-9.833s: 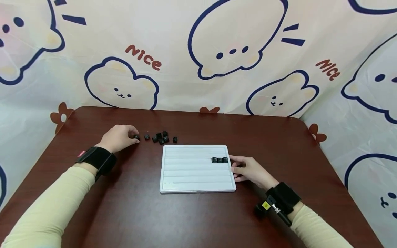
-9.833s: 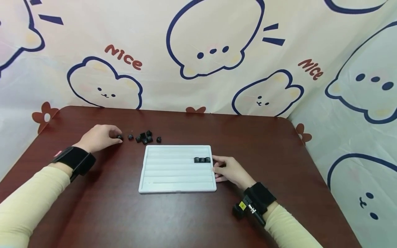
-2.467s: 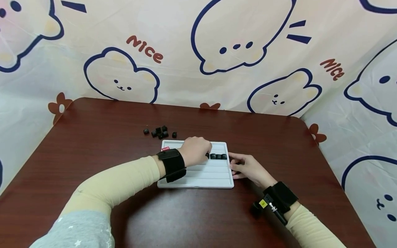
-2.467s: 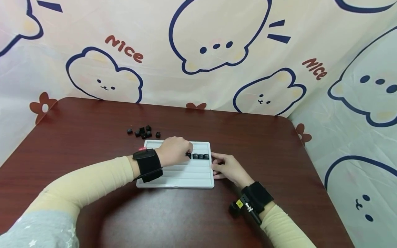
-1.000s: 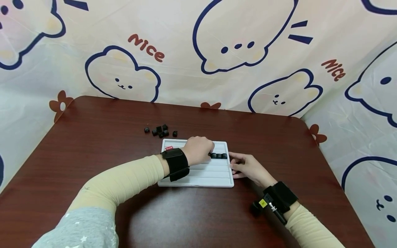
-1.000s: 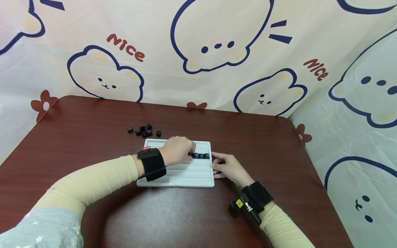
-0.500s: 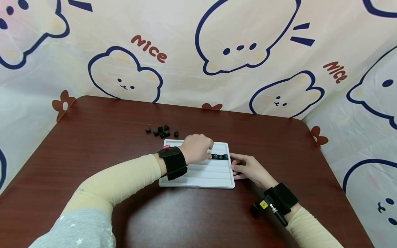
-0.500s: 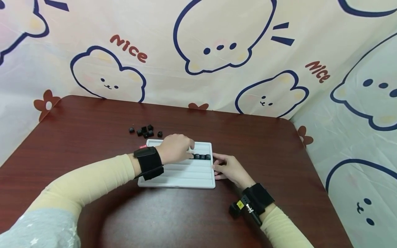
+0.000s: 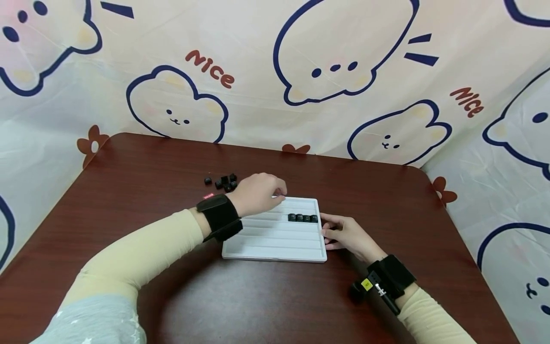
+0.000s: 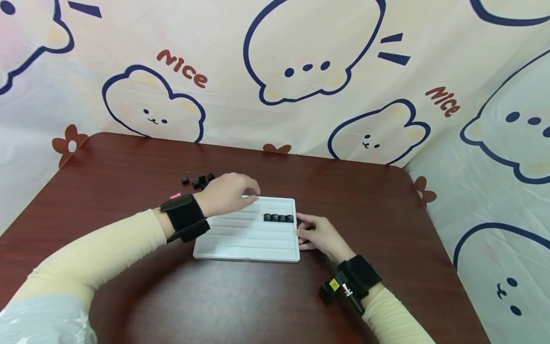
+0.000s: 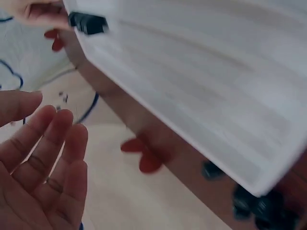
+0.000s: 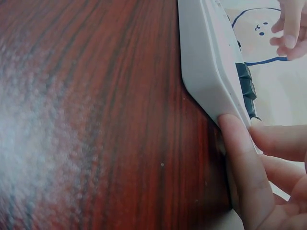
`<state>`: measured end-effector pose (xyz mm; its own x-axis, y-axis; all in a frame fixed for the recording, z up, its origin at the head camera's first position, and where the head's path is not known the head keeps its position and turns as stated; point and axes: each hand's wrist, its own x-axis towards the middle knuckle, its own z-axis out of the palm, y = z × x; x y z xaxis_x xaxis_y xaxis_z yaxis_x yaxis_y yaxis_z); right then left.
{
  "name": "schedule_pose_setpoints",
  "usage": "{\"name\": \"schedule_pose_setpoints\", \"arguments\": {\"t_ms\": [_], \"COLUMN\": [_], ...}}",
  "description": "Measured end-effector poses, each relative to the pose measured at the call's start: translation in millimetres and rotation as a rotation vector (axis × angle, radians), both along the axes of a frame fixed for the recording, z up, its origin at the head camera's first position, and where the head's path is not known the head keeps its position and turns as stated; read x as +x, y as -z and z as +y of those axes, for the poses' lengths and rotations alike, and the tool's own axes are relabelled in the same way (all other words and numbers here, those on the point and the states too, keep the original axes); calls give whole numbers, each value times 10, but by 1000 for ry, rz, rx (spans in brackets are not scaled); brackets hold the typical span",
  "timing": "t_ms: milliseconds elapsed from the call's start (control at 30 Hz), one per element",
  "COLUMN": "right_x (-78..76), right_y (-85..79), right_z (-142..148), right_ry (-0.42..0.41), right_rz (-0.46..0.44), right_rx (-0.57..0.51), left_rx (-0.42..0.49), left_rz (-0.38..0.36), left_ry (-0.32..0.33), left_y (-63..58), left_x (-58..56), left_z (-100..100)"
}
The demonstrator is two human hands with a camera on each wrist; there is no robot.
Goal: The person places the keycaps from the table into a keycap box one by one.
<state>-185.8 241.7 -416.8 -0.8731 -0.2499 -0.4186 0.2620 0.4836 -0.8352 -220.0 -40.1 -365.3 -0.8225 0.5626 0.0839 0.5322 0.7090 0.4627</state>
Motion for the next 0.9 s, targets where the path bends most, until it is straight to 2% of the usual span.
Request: {"name": "schedule_pose_setpoints", "arguments": {"t_ms": [167,400,567,767,900], "right_x": [-10,-33,-38,-40,-28], "right_y": [11,33,4,-14,14], "right_z": [6,24,38,36,14], "right_ry": [10,-9,-1,-4,-6], "right_rz": [-9,-6,1,-3,-9], "right_rx": [6,-8,3,-7,-7], "left_rx": [63,76,91,108,90], "left_rz": [-6,-27,-42,-88,-129], "left_ry": [-55,-180,-282,-423,-479], "left_y": [-44,-92,-108,-25,72], "left_x": [-44,-64,-129,-236,-272], "left_z": [-273,-713,-1047,-1437,-1596]}}
